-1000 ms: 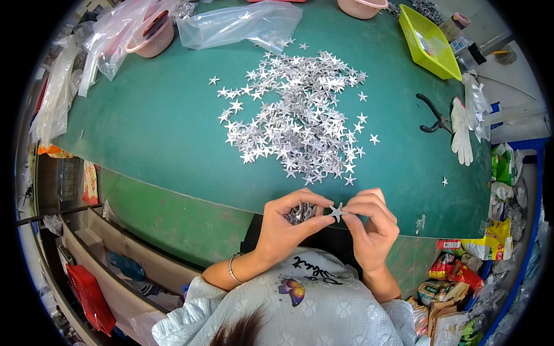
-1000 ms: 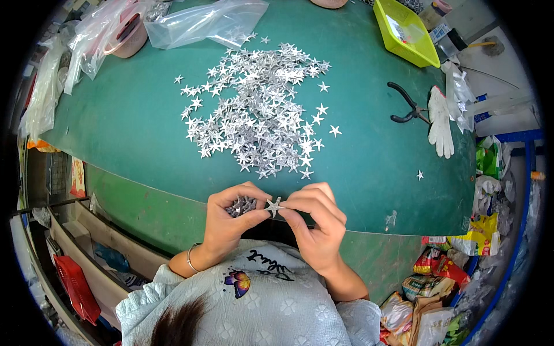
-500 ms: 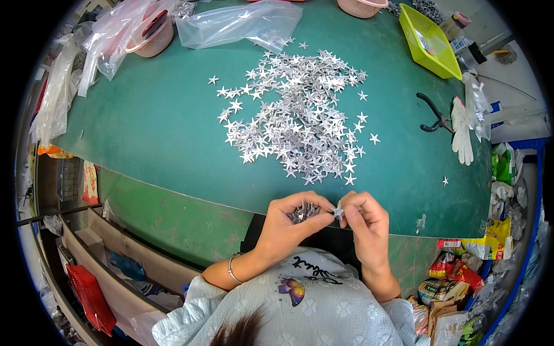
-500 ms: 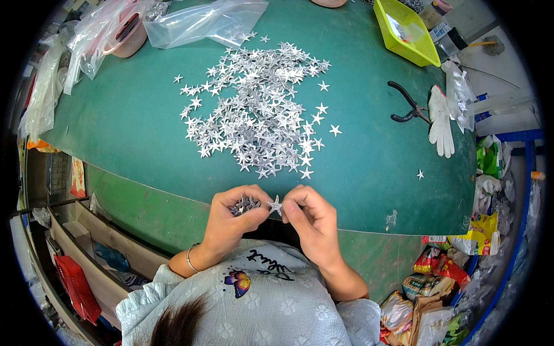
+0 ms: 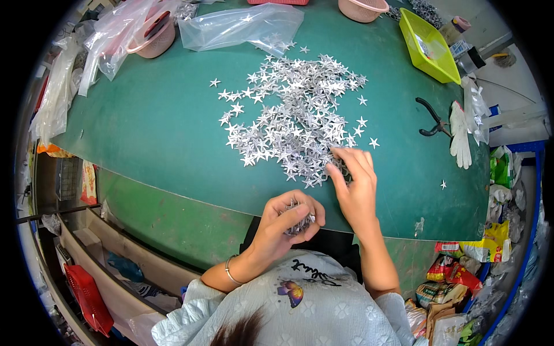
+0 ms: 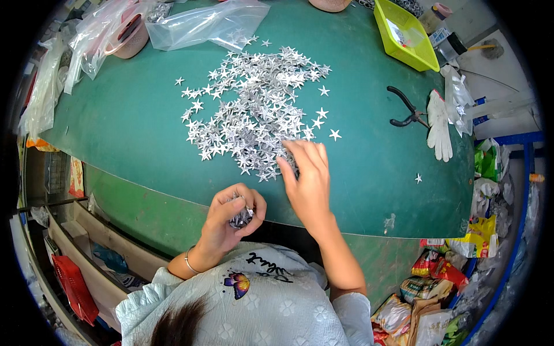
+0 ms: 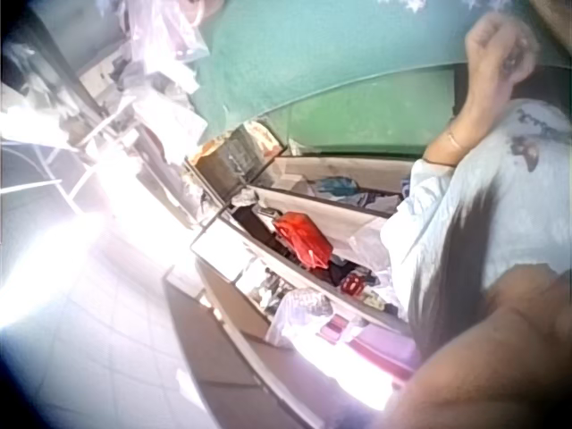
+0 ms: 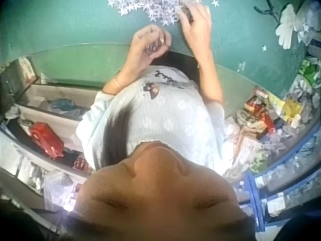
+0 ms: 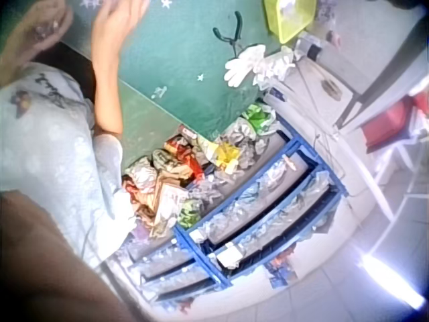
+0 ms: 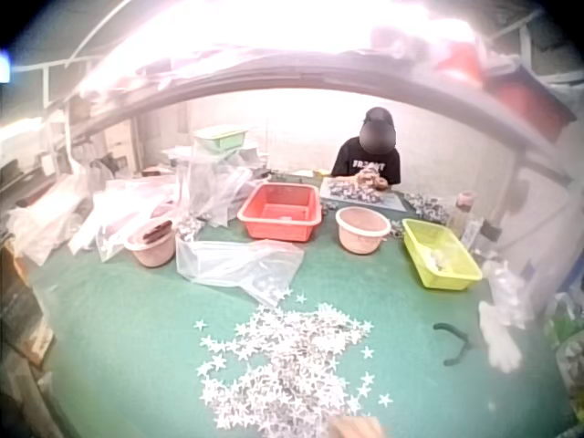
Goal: The person repeatedly picks up small star-shaped pieces from a green table and assembles them by hand, inserting a small metal pin into each star. The person handles the stars one at a time and places the assembled pieces back on the table.
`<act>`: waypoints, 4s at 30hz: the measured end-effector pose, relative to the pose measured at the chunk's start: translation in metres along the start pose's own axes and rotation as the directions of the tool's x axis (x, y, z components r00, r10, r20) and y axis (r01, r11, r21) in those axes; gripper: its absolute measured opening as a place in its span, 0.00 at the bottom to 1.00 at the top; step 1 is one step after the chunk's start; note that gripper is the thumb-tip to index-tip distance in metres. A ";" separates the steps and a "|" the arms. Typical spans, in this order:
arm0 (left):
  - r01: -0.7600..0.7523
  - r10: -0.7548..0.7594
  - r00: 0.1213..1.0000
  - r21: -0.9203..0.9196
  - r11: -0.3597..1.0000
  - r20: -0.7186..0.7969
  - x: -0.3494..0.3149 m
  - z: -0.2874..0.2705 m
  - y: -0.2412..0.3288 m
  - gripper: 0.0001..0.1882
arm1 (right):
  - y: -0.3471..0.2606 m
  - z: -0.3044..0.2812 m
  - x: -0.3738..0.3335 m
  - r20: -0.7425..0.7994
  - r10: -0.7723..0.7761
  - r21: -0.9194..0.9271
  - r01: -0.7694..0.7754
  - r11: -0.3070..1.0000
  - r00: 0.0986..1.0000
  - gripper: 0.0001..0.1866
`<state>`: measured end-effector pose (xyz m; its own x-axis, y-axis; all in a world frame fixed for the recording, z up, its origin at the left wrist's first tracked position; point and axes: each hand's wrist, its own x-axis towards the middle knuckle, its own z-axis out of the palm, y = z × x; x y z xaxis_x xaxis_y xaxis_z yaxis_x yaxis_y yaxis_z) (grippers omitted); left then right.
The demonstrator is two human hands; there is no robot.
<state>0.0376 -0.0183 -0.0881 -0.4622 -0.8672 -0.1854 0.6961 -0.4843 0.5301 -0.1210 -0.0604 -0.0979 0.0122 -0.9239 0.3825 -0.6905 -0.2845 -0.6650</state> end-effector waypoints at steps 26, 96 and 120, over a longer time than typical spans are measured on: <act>-0.006 0.082 0.970 0.314 0.949 -0.230 0.003 0.011 0.000 0.07 | -0.027 -0.032 -0.034 0.419 0.347 0.716 -0.540 0.443 0.839 0.04; -0.031 0.029 0.994 -0.018 0.999 -0.109 -0.034 -0.006 -0.025 0.08 | 0.010 0.025 -0.004 0.058 -0.238 -0.289 0.245 0.926 0.969 0.07; 0.007 0.000 0.970 0.029 1.000 -0.244 -0.008 0.015 -0.022 0.10 | 0.009 -0.032 -0.024 0.194 0.450 0.824 -0.394 0.408 0.872 0.04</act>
<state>0.0181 0.0011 -0.0855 -0.3144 -0.8694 -0.3813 0.6766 -0.4869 0.5523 -0.1507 -0.0325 -0.0921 -0.1595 -0.9830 -0.0904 0.3096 0.0371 -0.9501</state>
